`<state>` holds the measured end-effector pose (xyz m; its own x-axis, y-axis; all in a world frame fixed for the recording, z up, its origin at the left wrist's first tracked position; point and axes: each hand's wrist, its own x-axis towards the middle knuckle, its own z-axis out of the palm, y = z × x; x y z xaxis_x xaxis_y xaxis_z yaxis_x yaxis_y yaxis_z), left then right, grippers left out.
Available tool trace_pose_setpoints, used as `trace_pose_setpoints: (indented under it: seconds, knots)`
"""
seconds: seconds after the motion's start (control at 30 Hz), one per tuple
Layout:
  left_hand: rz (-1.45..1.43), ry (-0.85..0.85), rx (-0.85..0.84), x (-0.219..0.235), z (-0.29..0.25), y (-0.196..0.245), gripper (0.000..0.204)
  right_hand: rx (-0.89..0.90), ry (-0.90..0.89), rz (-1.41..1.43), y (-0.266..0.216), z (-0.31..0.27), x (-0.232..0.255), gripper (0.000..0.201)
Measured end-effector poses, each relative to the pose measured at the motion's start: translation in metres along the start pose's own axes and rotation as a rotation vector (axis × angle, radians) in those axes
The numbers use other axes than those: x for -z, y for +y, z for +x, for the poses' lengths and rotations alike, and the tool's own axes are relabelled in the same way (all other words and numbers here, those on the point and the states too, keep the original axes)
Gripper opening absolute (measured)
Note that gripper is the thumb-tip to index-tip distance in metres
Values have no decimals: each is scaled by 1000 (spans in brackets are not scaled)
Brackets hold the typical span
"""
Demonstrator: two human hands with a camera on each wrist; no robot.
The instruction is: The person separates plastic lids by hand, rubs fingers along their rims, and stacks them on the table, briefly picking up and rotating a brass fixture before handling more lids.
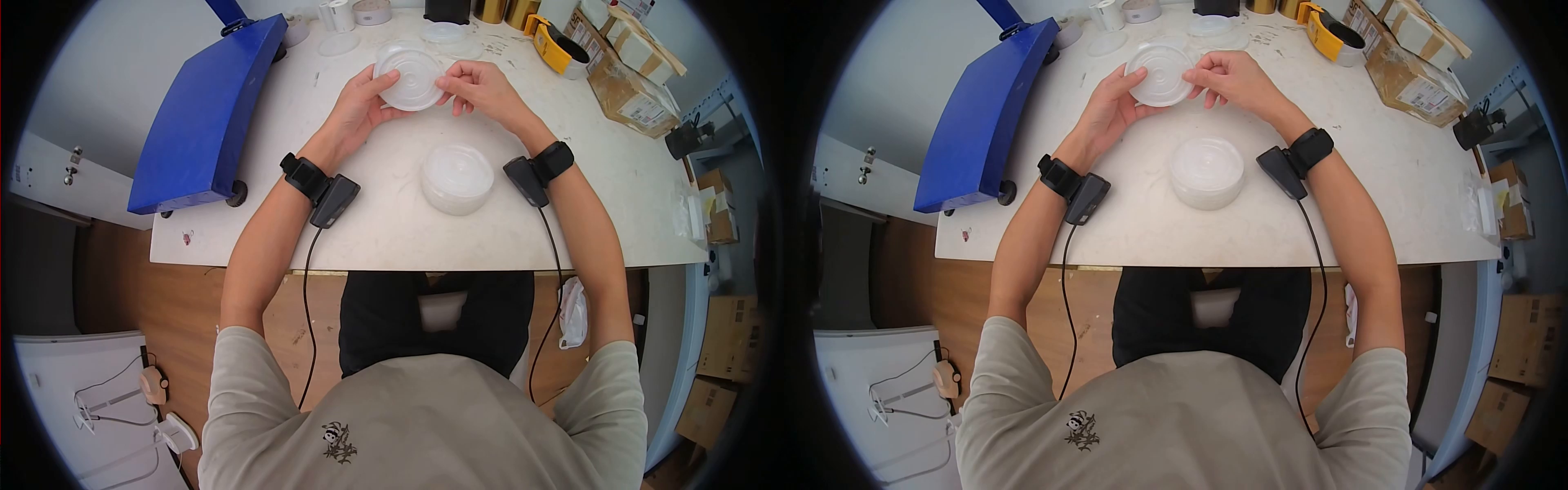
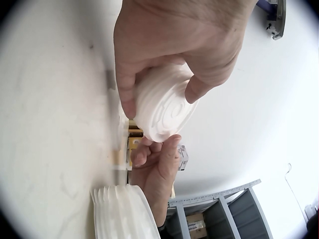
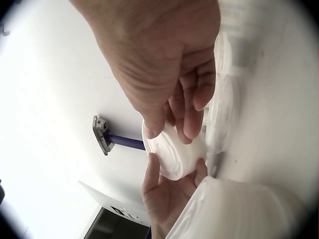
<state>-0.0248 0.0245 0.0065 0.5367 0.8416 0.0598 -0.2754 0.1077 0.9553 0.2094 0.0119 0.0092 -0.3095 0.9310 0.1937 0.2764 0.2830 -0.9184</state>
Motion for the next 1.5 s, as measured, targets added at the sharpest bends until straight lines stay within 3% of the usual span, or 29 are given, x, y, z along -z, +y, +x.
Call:
trace_pose_setpoints:
  seconds: [0.43, 0.63, 0.7, 1.23, 1.3, 1.5]
  knots:
    - [-15, -44, -30, -1, -1, 2, 45, -32, 2, -23, 1, 0, 2, 26]
    - [9, -82, -21, -2, -2, -1, 46, 47, 155, 7, -2, -3, -5, 29]
    - [29, -89, -7, -2, -2, -2, 46, 7, -25, -27, -1, -1, 1, 33]
    - [99, 37, -70, 1, 1, -3, 47, 39, -14, -6, 0, -2, -3, 27]
    - [92, 29, -76, 1, 2, -4, 47, -11, -114, -60, 2, -2, -1, 26]
    - [38, 38, -70, -3, 1, -1, 44, 17, -71, -53, 4, 1, -1, 30]
